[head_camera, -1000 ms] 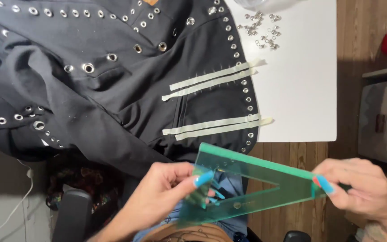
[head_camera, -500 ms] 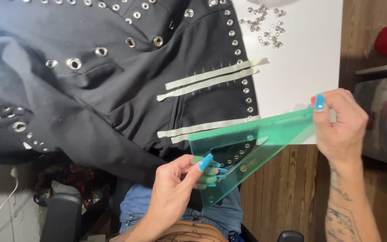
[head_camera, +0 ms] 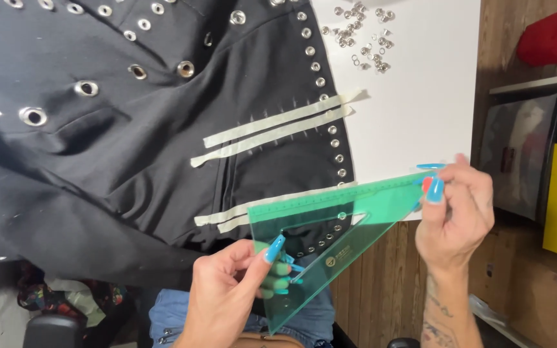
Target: Using a triangle ruler to measure and align a black garment while handling small metal studs
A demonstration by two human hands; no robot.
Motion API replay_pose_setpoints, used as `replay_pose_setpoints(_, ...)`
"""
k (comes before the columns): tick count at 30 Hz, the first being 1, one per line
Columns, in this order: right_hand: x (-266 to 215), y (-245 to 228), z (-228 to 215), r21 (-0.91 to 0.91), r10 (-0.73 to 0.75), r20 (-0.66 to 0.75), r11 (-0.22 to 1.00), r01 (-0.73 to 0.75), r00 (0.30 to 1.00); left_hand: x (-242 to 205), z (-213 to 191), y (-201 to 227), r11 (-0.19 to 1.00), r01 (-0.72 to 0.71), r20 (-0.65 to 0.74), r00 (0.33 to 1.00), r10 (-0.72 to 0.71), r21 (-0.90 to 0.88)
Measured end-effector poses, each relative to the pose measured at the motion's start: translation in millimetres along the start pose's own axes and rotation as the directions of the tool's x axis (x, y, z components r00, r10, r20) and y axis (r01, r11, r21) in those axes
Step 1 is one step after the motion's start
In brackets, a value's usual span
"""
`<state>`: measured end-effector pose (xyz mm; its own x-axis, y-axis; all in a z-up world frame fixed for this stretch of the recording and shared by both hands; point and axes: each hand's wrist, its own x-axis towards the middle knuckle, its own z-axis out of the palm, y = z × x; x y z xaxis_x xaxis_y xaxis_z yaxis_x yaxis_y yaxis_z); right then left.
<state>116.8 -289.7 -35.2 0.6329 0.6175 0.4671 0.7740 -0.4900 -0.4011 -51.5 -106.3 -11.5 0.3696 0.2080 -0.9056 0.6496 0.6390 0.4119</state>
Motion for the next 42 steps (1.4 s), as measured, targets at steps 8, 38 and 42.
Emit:
replay_pose_setpoints(8,-18.6,-8.0,11.6,0.149,0.063,-0.197,0.988,-0.033,0.978,5.0,9.8,-4.7,0.999,-0.022,0.082,0.996,0.019,0.034)
replay_pose_setpoints(38,-16.1,-5.6,19.9,0.133,-0.012,-0.118,0.991,0.028,0.993,12.0,15.9,-2.7,0.998,-0.025,0.036,0.999,0.023,0.059)
replay_pose_setpoints(42,-17.4,-4.8,19.5,0.128,-0.023,-0.108,0.991,0.037,0.994,10.3,15.6,-1.6,0.999,0.006,0.045,0.999,-0.007,0.033)
